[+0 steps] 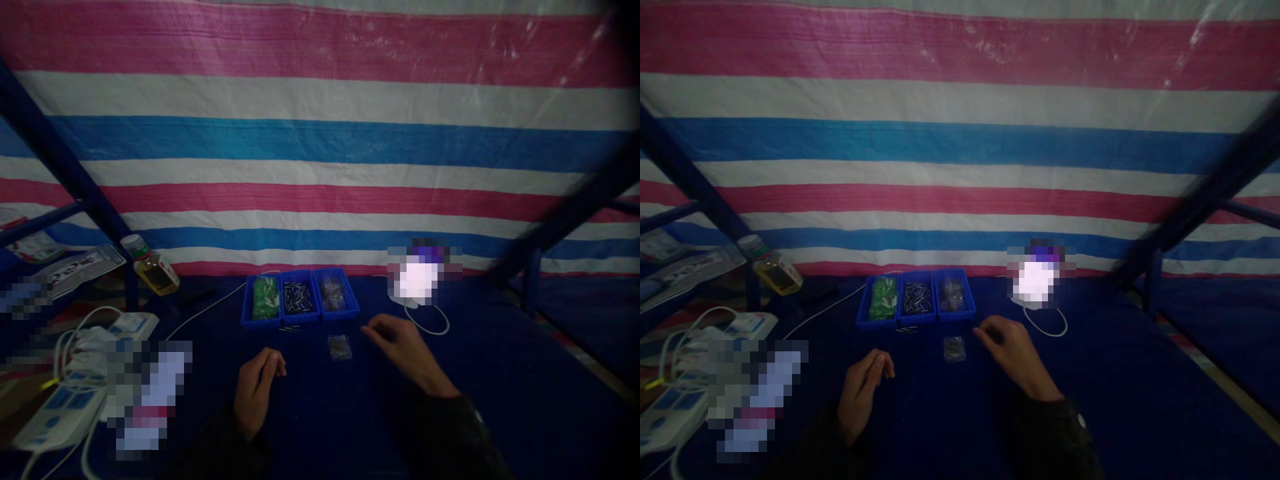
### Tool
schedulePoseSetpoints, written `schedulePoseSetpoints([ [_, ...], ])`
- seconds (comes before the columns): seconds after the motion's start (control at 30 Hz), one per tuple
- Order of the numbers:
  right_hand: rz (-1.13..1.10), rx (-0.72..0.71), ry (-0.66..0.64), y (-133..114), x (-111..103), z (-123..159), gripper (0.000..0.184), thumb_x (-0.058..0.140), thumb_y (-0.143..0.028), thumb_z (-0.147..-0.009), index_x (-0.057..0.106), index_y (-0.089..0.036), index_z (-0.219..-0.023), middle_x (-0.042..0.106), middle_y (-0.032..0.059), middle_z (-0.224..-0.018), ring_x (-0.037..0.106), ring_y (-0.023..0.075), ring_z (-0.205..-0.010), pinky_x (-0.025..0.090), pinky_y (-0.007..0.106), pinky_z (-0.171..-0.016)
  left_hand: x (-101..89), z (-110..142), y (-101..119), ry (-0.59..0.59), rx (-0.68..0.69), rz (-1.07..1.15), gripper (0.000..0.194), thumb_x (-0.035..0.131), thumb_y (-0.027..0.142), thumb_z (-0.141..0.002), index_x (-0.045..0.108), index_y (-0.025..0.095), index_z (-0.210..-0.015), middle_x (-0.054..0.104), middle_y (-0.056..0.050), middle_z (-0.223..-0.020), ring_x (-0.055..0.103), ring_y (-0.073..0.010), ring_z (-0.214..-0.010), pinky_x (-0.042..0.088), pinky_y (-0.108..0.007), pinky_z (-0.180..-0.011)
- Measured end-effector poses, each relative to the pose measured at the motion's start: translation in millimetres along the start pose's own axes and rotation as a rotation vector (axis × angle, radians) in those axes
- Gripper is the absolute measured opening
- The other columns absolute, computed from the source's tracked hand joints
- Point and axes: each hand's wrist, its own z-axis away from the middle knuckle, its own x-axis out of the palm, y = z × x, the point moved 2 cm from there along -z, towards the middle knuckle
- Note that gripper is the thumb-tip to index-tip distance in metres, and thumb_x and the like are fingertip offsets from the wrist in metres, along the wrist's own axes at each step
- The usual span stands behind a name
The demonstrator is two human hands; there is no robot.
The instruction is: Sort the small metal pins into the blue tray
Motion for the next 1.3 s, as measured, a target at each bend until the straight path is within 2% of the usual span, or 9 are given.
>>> schedulePoseSetpoints([
  [0.1, 0.069, -0.112, -0.057, -24, 32, 5, 0.012, 0.069, -0.032, -0.091, 0.071, -0.023, -0.1, 0.071, 0.0045, -0.101, 0.064, 0.0247, -0.096, 0.048, 0.039, -0.09, -0.3, 0, 0, -0.014, 0.001, 0.002, 0.042, 0.043, 0.041, -0.104, 0.065, 0.018, -0.078, 0.065, -0.004, -0.072, 0.058, -0.0169, -0.066, 0.046, -0.027, -0.068],
  [0.13, 0.094, -0.135, -0.077, -28, 41, 7, 0.019, 0.074, -0.029, -0.087, 0.071, -0.025, -0.105, 0.07, 0.0055, -0.109, 0.063, 0.0267, -0.103, 0.047, 0.041, -0.094, -0.5, 0, 0, -0.019, 0.0, 0.002, 0.041, 0.043, 0.041, -0.104, 0.065, 0.017, -0.079, 0.065, -0.004, -0.072, 0.058, -0.0169, -0.066, 0.046, -0.027, -0.068],
  [0.23, 0.154, -0.151, -0.13, -33, 60, 14, 0.041, 0.081, -0.022, -0.08, 0.069, -0.029, -0.119, 0.067, 0.0066, -0.121, 0.058, 0.0303, -0.112, 0.048, 0.045, -0.096, -0.8, 0, -1, -0.024, -0.003, 0.008, 0.039, 0.044, 0.041, -0.104, 0.066, 0.017, -0.081, 0.065, -0.004, -0.071, 0.06, -0.0174, -0.067, 0.046, -0.027, -0.067],
  [0.3, 0.178, -0.147, -0.15, -34, 65, 17, 0.044, 0.08, -0.018, -0.081, 0.069, -0.031, -0.122, 0.066, 0.0064, -0.122, 0.058, 0.0306, -0.112, 0.048, 0.046, -0.095, -0.9, 0, -1, -0.019, -0.006, 0.018, 0.038, 0.045, 0.041, -0.104, 0.066, 0.017, -0.083, 0.066, -0.004, -0.071, 0.061, -0.0178, -0.067, 0.046, -0.027, -0.066],
  [0.57, 0.171, -0.147, -0.116, -37, 70, 20, 0.033, 0.072, -0.012, -0.087, 0.073, -0.03, -0.114, 0.069, 0.0059, -0.11, 0.06, 0.028, -0.104, 0.048, 0.043, -0.09, -1.2, 1, 0, -0.018, -0.008, 0.017, 0.038, 0.045, 0.043, -0.103, 0.068, 0.017, -0.087, 0.066, -0.004, -0.071, 0.063, -0.018, -0.068, 0.046, -0.027, -0.065],
  [0.8, 0.119, -0.11, -0.085, -37, 67, 21, 0.021, 0.068, -0.018, -0.092, 0.076, -0.03, -0.107, 0.071, 0.0047, -0.111, 0.06, 0.0271, -0.104, 0.048, 0.042, -0.09, -1.0, 1, 0, -0.027, -0.011, 0.015, 0.039, 0.045, 0.044, -0.103, 0.068, 0.017, -0.088, 0.066, -0.004, -0.071, 0.063, -0.0184, -0.068, 0.045, -0.027, -0.064],
  [0.97, 0.084, -0.109, -0.072, -42, 63, 20, 0.022, 0.061, -0.018, -0.095, 0.078, -0.031, -0.104, 0.071, 0.0051, -0.109, 0.06, 0.0268, -0.102, 0.049, 0.042, -0.09, -0.8, 1, -6, -0.018, -0.008, 0.001, 0.039, 0.045, 0.046, -0.102, 0.068, 0.017, -0.088, 0.067, -0.004, -0.071, 0.062, -0.0188, -0.068, 0.047, -0.028, -0.067],
  [1.13, -0.019, -0.126, 0.025, -56, 65, 21, 0.023, 0.056, -0.026, -0.099, 0.077, -0.03, -0.107, 0.068, 0.0075, -0.106, 0.061, 0.0282, -0.099, 0.051, 0.045, -0.088, -1.8, 1, -7, -0.018, 0.013, -0.025, 0.031, 0.05, 0.041, -0.101, 0.07, 0.018, -0.097, 0.069, -0.003, -0.075, 0.065, -0.019, -0.072, 0.05, -0.028, -0.071],
  [1.3, -0.178, -0.072, 0.133, -79, 80, 25, 0.021, 0.057, -0.03, -0.1, 0.077, -0.027, -0.1, 0.066, 0.0074, -0.099, 0.063, 0.026, -0.093, 0.053, 0.041, -0.083, -1.1, 1, -4, -0.047, 0.059, -0.065, 0.022, 0.059, 0.034, -0.097, 0.072, 0.02, -0.107, 0.074, -0.005, -0.089, 0.069, -0.0202, -0.082, 0.051, -0.029, -0.076],
])
